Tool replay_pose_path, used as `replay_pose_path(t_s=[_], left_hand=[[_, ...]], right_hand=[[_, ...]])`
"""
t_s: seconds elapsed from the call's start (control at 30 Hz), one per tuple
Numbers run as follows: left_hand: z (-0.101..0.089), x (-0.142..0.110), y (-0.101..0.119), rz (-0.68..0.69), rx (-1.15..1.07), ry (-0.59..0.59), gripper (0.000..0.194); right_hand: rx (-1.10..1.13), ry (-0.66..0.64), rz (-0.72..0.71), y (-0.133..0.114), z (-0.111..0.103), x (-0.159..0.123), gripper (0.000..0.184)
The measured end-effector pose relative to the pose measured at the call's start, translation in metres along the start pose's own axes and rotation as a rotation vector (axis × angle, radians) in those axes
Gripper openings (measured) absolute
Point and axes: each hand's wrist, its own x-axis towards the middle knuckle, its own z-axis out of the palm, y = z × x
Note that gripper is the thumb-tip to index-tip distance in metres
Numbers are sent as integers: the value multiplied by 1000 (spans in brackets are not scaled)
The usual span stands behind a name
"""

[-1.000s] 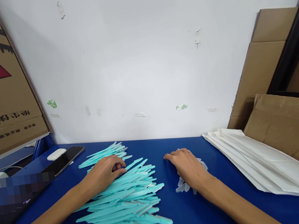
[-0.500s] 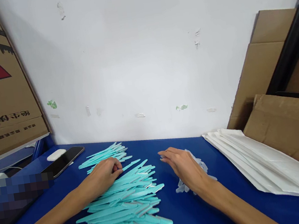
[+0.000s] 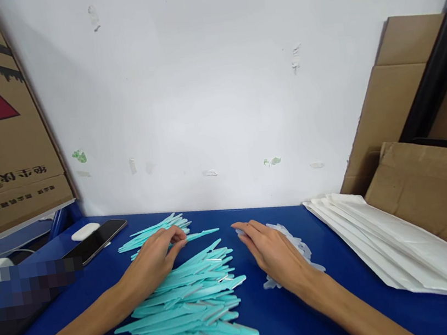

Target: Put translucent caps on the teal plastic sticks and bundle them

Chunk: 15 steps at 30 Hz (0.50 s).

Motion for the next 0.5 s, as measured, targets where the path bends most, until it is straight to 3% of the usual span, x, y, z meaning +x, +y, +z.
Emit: replay_pose_path(t_s=[0.13, 0.33, 0.5], left_hand=[[-2, -3, 10, 61, -31, 12, 15], [0, -5, 13, 137, -39, 10, 14], [1, -5, 14, 173, -54, -7, 14]], right_hand=[[9, -18, -58, -1, 1, 0, 37], [72, 89, -62, -2, -3, 1, 25], [37, 120, -42, -5, -5, 1, 28]])
